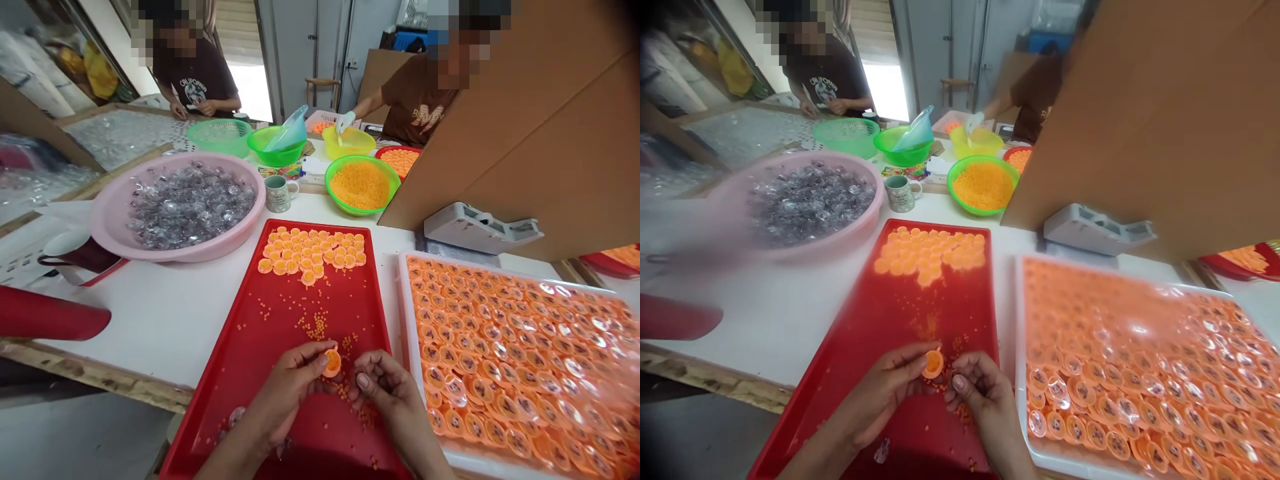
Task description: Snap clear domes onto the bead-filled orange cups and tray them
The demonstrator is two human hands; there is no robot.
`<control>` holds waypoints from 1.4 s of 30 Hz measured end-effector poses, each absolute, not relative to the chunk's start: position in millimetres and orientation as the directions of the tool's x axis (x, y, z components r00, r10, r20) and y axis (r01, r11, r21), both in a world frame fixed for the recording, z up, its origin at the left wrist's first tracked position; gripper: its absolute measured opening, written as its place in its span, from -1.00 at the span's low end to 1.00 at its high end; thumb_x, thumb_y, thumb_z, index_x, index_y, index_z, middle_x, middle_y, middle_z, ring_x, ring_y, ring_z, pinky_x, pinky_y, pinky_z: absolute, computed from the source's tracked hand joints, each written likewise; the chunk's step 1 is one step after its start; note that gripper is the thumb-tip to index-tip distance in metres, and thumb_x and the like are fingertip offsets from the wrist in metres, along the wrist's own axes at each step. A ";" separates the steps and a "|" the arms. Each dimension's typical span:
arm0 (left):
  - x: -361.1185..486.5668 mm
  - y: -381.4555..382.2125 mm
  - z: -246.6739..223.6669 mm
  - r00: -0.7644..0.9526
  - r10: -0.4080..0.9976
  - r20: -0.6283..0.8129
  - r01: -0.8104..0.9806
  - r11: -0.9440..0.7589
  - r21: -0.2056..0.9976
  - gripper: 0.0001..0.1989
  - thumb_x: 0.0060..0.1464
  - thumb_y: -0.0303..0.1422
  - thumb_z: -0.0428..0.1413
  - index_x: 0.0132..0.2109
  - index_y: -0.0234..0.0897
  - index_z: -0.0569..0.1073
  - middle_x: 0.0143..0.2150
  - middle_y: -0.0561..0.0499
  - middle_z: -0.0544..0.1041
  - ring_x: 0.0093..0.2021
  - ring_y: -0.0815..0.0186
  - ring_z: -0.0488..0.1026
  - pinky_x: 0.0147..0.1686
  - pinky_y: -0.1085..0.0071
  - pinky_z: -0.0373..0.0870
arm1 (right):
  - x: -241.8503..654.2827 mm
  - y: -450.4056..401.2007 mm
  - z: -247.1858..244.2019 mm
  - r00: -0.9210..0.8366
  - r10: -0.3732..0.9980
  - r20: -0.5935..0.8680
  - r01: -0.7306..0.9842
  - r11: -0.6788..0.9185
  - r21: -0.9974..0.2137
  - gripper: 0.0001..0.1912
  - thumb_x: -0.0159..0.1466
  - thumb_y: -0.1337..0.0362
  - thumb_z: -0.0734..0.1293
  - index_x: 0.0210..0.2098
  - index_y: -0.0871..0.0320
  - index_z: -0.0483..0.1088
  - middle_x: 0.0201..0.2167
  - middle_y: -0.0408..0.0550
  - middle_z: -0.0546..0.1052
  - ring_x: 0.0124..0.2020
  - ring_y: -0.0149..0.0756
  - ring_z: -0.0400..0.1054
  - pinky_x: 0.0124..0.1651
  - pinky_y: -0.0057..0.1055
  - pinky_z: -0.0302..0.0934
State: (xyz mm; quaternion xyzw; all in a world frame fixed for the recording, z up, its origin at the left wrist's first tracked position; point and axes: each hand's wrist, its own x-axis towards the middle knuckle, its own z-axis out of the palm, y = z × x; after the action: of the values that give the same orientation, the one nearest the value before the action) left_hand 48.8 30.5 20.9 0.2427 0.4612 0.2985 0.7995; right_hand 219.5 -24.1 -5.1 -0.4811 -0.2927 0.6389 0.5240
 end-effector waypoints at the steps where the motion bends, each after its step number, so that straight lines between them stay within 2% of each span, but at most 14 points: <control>1: 50.8 30.6 20.8 0.396 0.704 -0.589 -0.252 0.700 0.668 -0.62 -0.04 -0.28 0.31 -0.04 -0.28 0.58 -0.20 -0.10 0.57 -0.20 0.21 0.46 -0.22 0.31 0.45 | 219.9 -23.2 -4.5 0.022 0.954 -0.300 -0.370 -0.271 -0.889 -0.78 0.20 0.14 0.44 -0.26 0.14 0.43 -0.48 -0.16 0.49 -0.47 -0.39 0.42 -0.40 -0.48 0.34; 7: 62.2 30.5 22.8 0.411 0.735 -0.540 -0.257 0.662 0.704 -0.65 0.02 -0.23 0.27 -0.04 -0.25 0.59 -0.14 -0.12 0.61 -0.15 0.15 0.51 -0.12 0.22 0.47 | 219.8 -20.1 -4.5 0.103 0.953 -0.286 -0.306 -0.243 -0.920 -0.76 0.18 0.12 0.45 -0.34 0.14 0.40 -0.46 -0.17 0.50 -0.46 -0.37 0.42 -0.37 -0.44 0.35; 12: 65.6 25.9 18.9 0.408 0.751 -0.518 -0.140 0.613 0.778 -0.66 0.07 -0.22 0.23 0.00 -0.17 0.58 -0.05 -0.07 0.62 -0.04 0.11 0.52 0.04 0.18 0.42 | 221.0 -16.7 -4.4 0.062 0.954 -0.293 -0.242 -0.271 -0.932 -0.75 0.17 0.13 0.45 -0.39 0.17 0.40 -0.55 -0.19 0.46 -0.54 -0.42 0.35 -0.45 -0.49 0.28; 14: 65.7 23.1 16.9 0.392 0.766 -0.509 -0.086 0.581 0.809 -0.66 0.09 -0.20 0.20 0.01 -0.13 0.57 -0.01 -0.06 0.61 -0.02 0.10 0.52 0.06 0.17 0.41 | 220.3 -16.7 -2.5 0.119 0.955 -0.271 -0.121 -0.257 -0.959 -0.79 0.20 0.15 0.42 -0.39 0.16 0.40 -0.55 -0.19 0.45 -0.55 -0.42 0.33 -0.48 -0.51 0.24; 16: 65.0 20.6 15.6 0.383 0.791 -0.477 -0.014 0.521 0.853 -0.66 0.09 -0.20 0.20 0.02 -0.09 0.56 0.05 -0.04 0.58 0.01 0.08 0.52 0.07 0.15 0.41 | 219.0 -18.2 0.7 0.192 0.961 -0.199 0.077 -0.216 -0.973 -0.86 0.23 0.21 0.38 -0.40 0.15 0.42 -0.53 -0.18 0.47 -0.53 -0.41 0.35 -0.47 -0.51 0.24; 19: 62.6 18.4 14.4 0.366 0.842 -0.396 0.102 0.387 0.917 -0.66 -0.01 -0.29 0.27 -0.03 -0.06 0.59 0.03 -0.03 0.59 0.03 0.07 0.50 0.09 0.16 0.40 | 216.5 -22.7 6.5 0.213 0.977 0.002 0.376 -0.080 -0.923 -0.92 0.25 0.32 0.35 -0.40 0.11 0.44 -0.49 -0.17 0.50 -0.47 -0.39 0.38 -0.40 -0.50 0.26; 22: 59.9 17.5 15.0 0.353 0.875 -0.330 0.148 0.296 0.944 -0.70 -0.03 -0.36 0.27 -0.08 -0.05 0.61 -0.05 -0.03 0.63 -0.01 0.08 0.53 0.06 0.19 0.42 | 214.0 -27.1 10.8 0.186 0.970 0.157 0.505 0.042 -0.862 -0.90 0.26 0.38 0.32 -0.37 0.08 0.44 -0.45 -0.18 0.52 -0.44 -0.38 0.41 -0.36 -0.49 0.28; 25: 57.9 18.1 19.5 0.369 0.892 -0.261 0.186 0.204 0.961 -0.71 0.03 -0.38 0.23 -0.07 -0.01 0.61 -0.05 0.00 0.63 -0.01 0.11 0.53 0.07 0.21 0.41 | 211.3 -30.1 11.6 0.183 0.962 0.201 0.533 0.074 -0.843 -0.90 0.26 0.39 0.32 -0.35 0.07 0.42 -0.46 -0.18 0.53 -0.45 -0.37 0.43 -0.37 -0.50 0.30; 31: 55.0 14.9 25.9 0.421 0.892 -0.165 0.131 0.120 0.984 -0.75 0.11 -0.38 0.18 -0.08 0.02 0.60 -0.05 0.01 0.62 -0.03 0.13 0.54 0.04 0.25 0.44 | 205.4 -35.9 13.3 0.281 0.947 0.155 0.464 0.007 -0.886 -0.96 0.26 0.35 0.33 -0.28 0.09 0.39 -0.49 -0.19 0.52 -0.51 -0.39 0.44 -0.45 -0.54 0.34; 36: 52.9 7.9 21.6 0.432 0.872 -0.232 -0.028 0.270 0.962 -0.67 0.16 -0.34 0.15 0.07 0.00 0.48 0.04 -0.02 0.57 0.04 0.14 0.50 0.03 0.28 0.46 | 205.8 -39.7 24.9 0.191 0.938 0.290 0.504 0.160 -0.849 -0.85 0.28 0.44 0.29 -0.23 0.07 0.40 -0.44 -0.18 0.53 -0.49 -0.43 0.43 -0.43 -0.58 0.33; 39: 53.2 9.3 23.3 0.467 0.850 -0.242 -0.071 0.309 0.948 -0.74 0.14 -0.36 0.17 -0.01 -0.04 0.54 0.04 -0.01 0.56 0.05 0.12 0.48 0.06 0.27 0.44 | 205.7 -41.2 27.7 0.173 0.920 0.352 0.516 0.220 -0.828 -0.83 0.28 0.48 0.29 -0.24 0.06 0.37 -0.40 -0.17 0.52 -0.41 -0.40 0.45 -0.34 -0.55 0.35; 42: 54.7 12.2 26.8 0.462 0.853 -0.242 -0.094 0.319 0.943 -0.78 0.13 -0.38 0.18 -0.06 -0.06 0.56 -0.01 0.00 0.58 0.00 0.13 0.51 0.04 0.25 0.44 | 203.9 -42.2 25.9 0.224 0.909 0.352 0.522 0.193 -0.831 -0.80 0.28 0.46 0.28 -0.17 0.05 0.35 -0.37 -0.14 0.50 -0.37 -0.35 0.44 -0.32 -0.49 0.36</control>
State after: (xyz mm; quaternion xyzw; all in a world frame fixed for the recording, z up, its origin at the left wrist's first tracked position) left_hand 54.7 12.2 26.8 0.4783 0.3967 0.3342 0.7086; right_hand 203.9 -42.2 25.9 -0.6047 -0.5917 0.1947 0.4962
